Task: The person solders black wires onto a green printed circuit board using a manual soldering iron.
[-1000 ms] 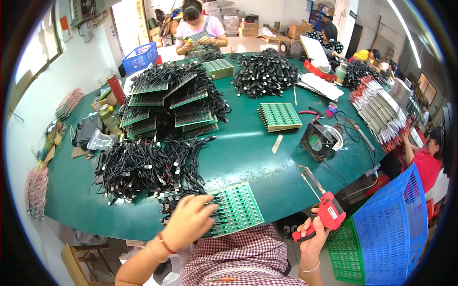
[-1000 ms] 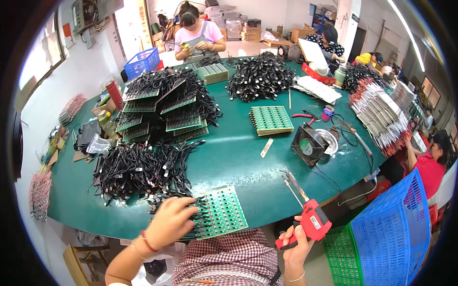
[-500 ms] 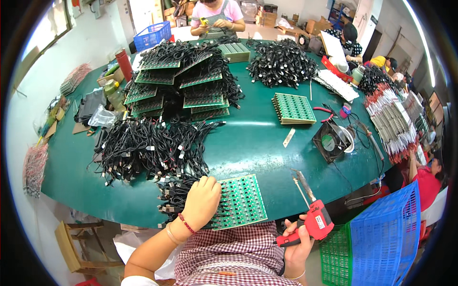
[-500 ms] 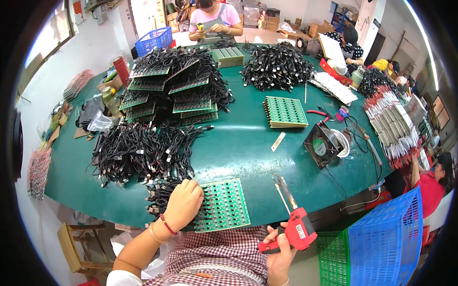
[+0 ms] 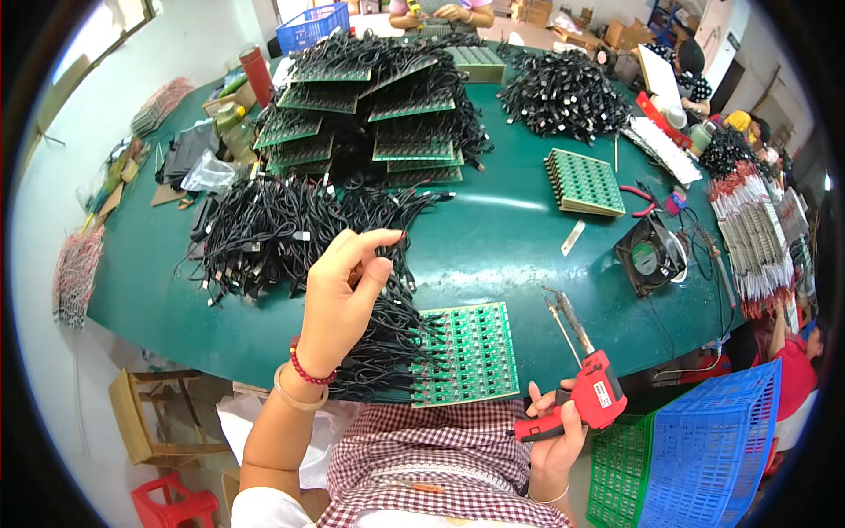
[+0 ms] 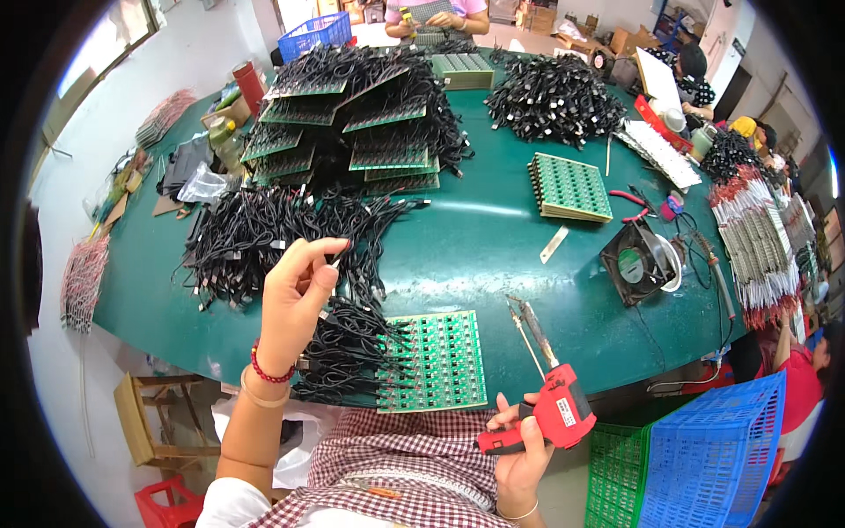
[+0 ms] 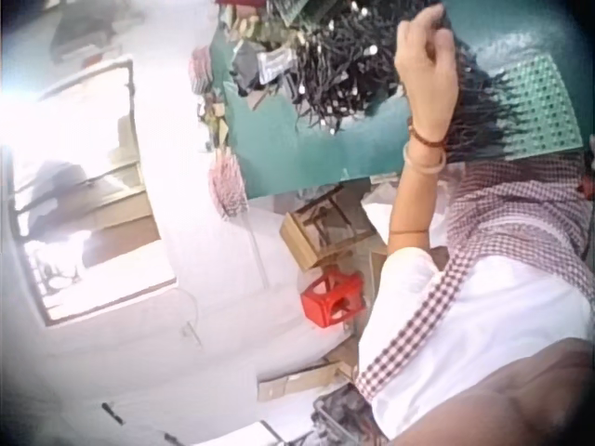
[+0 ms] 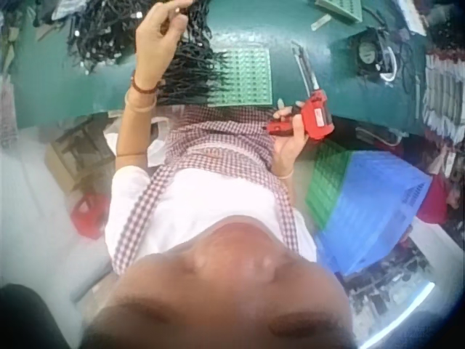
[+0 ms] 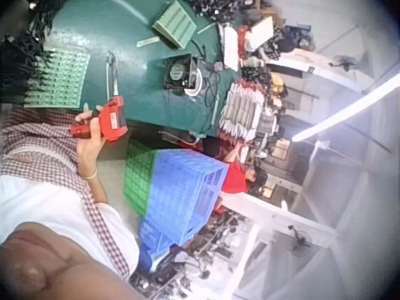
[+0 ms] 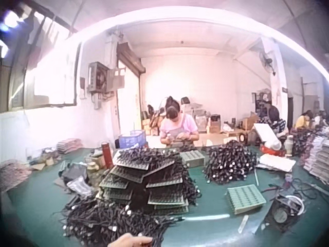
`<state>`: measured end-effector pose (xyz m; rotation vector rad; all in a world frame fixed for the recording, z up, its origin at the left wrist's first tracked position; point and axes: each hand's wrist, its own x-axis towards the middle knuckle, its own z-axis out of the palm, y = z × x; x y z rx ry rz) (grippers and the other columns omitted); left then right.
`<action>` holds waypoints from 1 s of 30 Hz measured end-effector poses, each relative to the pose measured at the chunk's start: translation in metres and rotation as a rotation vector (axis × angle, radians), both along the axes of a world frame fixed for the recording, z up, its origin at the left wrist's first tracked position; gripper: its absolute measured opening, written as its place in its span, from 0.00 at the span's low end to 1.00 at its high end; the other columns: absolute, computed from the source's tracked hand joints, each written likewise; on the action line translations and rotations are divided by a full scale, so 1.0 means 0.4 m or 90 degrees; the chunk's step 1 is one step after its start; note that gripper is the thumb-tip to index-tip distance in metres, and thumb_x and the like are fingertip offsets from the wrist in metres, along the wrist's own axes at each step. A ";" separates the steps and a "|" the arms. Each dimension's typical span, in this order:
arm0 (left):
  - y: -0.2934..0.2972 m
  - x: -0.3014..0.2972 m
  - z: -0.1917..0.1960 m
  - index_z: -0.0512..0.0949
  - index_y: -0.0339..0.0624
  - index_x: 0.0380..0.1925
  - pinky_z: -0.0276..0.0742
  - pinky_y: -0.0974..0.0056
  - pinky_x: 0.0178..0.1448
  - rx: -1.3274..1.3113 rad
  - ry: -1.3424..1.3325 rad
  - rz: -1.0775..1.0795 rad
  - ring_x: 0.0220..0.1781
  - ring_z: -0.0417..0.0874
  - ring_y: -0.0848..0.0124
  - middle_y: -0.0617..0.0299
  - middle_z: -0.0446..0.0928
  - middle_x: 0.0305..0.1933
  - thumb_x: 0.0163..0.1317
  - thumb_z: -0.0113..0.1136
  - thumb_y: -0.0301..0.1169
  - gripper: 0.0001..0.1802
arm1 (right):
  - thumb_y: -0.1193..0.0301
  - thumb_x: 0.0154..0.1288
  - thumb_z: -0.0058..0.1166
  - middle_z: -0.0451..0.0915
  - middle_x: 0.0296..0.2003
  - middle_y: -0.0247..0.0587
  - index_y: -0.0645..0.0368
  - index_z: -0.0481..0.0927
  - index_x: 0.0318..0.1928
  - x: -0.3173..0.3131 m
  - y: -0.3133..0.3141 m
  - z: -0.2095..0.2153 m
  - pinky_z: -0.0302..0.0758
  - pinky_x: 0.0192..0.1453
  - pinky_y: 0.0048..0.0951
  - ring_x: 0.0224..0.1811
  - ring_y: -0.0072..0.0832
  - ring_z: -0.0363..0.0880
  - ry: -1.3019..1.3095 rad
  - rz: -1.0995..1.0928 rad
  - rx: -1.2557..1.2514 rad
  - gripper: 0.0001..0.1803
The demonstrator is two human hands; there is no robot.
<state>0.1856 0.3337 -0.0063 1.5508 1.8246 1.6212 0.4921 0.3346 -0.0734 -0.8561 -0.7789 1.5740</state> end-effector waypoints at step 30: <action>-0.096 0.241 -0.126 0.74 0.39 0.26 0.71 0.57 0.32 -0.204 0.363 -0.149 0.29 0.76 0.59 0.57 0.67 0.28 0.47 0.64 0.21 0.08 | 0.61 0.67 0.49 0.78 0.28 0.43 0.61 0.65 0.55 0.015 -0.026 -0.004 0.53 0.73 0.56 0.30 0.32 0.80 -0.047 0.053 -0.013 0.22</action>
